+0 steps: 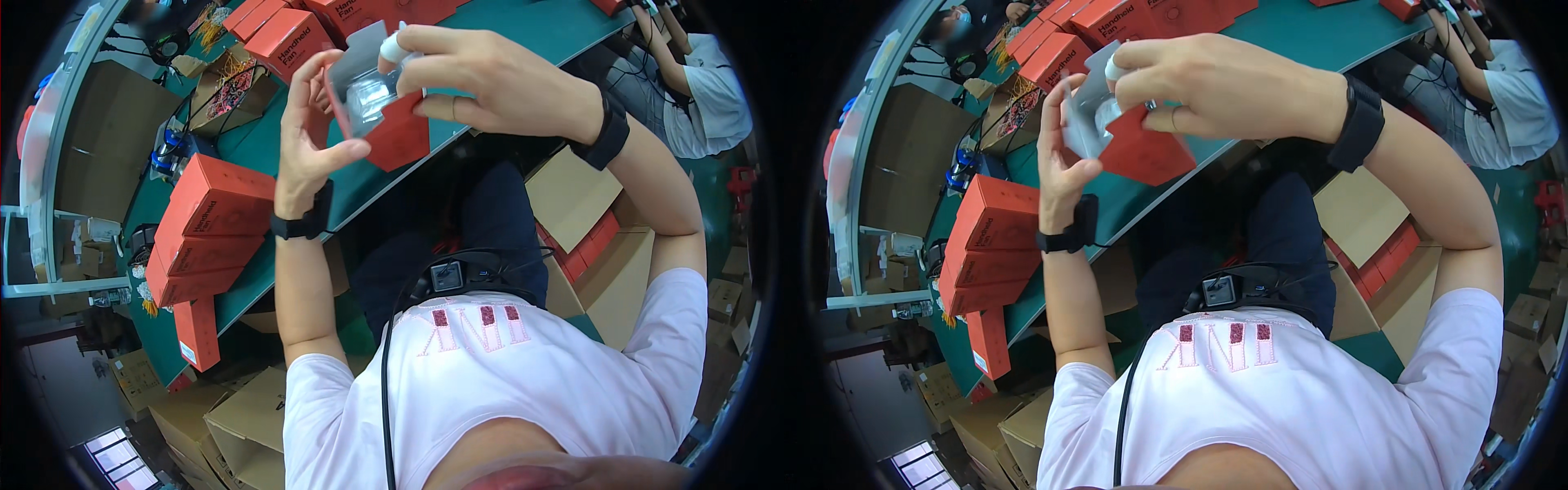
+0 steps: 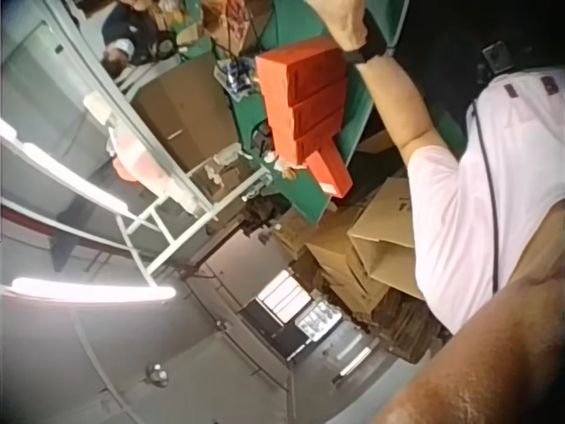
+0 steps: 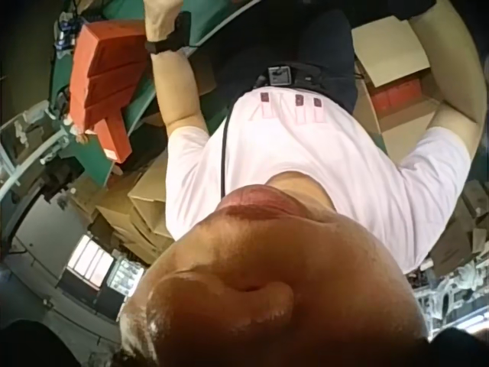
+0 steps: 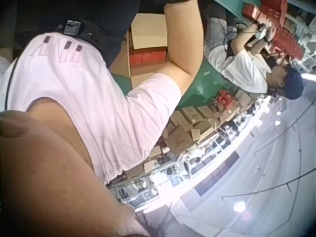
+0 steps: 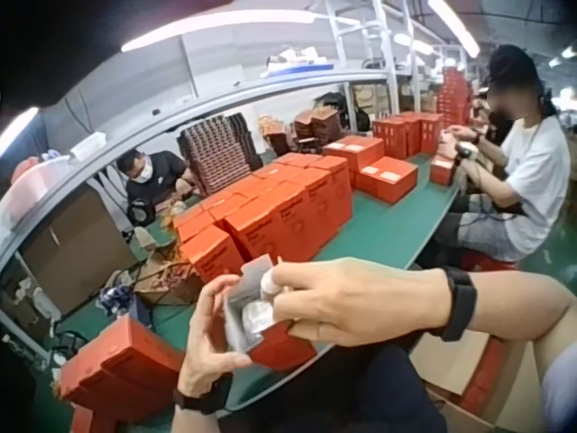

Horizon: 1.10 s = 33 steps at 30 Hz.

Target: The person packages handheld electronic devices by hand, placing each device into a protective sleeve, then inserting the sleeved device into a red box.

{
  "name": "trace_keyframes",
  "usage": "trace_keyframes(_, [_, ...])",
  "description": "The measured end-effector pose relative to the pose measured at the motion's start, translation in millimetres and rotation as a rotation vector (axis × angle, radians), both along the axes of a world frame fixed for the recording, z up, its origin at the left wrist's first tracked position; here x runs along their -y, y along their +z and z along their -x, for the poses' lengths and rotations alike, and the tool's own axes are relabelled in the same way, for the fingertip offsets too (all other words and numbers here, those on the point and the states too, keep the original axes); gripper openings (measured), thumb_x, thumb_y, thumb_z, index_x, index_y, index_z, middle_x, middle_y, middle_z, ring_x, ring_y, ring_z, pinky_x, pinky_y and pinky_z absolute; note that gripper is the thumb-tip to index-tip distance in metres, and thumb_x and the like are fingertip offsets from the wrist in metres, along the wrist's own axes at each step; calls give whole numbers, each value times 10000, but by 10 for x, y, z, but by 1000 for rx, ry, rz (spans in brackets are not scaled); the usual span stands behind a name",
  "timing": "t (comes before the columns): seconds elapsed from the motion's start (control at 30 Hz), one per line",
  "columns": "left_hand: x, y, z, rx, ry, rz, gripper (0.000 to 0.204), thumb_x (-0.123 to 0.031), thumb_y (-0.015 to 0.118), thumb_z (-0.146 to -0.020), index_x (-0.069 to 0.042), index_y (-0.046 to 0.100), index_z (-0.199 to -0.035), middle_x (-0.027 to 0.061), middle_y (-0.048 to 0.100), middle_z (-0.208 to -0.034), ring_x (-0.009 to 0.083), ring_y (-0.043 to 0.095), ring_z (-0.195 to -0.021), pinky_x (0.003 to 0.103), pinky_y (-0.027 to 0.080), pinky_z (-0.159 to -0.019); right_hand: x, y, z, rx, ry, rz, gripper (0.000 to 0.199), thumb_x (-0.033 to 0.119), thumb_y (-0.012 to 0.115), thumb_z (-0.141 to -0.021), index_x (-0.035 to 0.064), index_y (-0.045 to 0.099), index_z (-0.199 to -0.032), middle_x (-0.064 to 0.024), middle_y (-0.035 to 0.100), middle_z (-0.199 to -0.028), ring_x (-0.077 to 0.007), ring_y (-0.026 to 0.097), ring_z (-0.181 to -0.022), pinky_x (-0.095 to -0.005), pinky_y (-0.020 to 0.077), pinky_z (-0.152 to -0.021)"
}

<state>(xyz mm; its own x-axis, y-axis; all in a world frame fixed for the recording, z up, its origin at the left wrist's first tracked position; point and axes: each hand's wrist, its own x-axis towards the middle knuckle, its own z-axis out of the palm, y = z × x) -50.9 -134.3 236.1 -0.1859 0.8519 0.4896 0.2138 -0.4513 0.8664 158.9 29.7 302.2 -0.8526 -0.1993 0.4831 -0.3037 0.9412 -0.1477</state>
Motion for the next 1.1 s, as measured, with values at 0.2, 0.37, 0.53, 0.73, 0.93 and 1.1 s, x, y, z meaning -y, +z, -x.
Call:
trace_keyframes(0.2, [-12,288,32,-234,73,234,769,-369,802,-857,-29,488,-1471,80,631,-1273,166,616,-1146,306,484,-964,-94,-107,-36,-137,2,-115,244,61,732,-820,84,612,-1031,-98,580,-1177,-327,648,-957,-402,552,-754])
trace_keyframes(0.37, [-177,243,-232,-143,203,150,547,-156,698,-949,-50,510,-1452,71,644,-1209,136,639,-969,278,526,-871,-169,-179,-111,-354,52,-323,241,68,712,-851,60,622,-1074,-93,619,-1025,-293,654,-903,-371,546,-752])
trace_keyframes(0.53, [-235,124,-404,-153,442,31,431,-151,707,-921,-33,609,-1325,90,653,-1193,156,645,-973,306,524,-861,58,-441,305,-572,-314,255,504,146,726,-897,66,546,-1361,-181,591,-1106,-320,655,-890,-381,571,-778])
trace_keyframes(0.73, [36,-175,-372,-528,546,-197,645,-394,826,-817,-58,643,-1336,158,613,-1250,305,625,-1145,374,513,-949,330,-700,425,-483,-348,760,654,247,770,-900,60,504,-1468,-182,622,-1336,-350,666,-1096,-389,551,-941])
trace_keyframes(0.93, [55,-124,-460,-692,742,-67,806,-356,907,-673,-47,600,-1351,172,554,-1282,350,638,-1100,429,573,-845,232,-608,452,-354,-135,256,409,300,665,-954,7,683,-1239,-172,713,-1155,-325,690,-1050,-398,558,-912])
trace_keyframes(1.1, [27,-252,-553,-661,836,-57,901,-332,911,-659,-27,516,-1409,195,500,-1310,366,618,-1109,433,565,-864,364,-622,498,-255,-305,491,431,303,656,-936,40,680,-1276,-193,720,-1131,-316,717,-972,-361,582,-864])
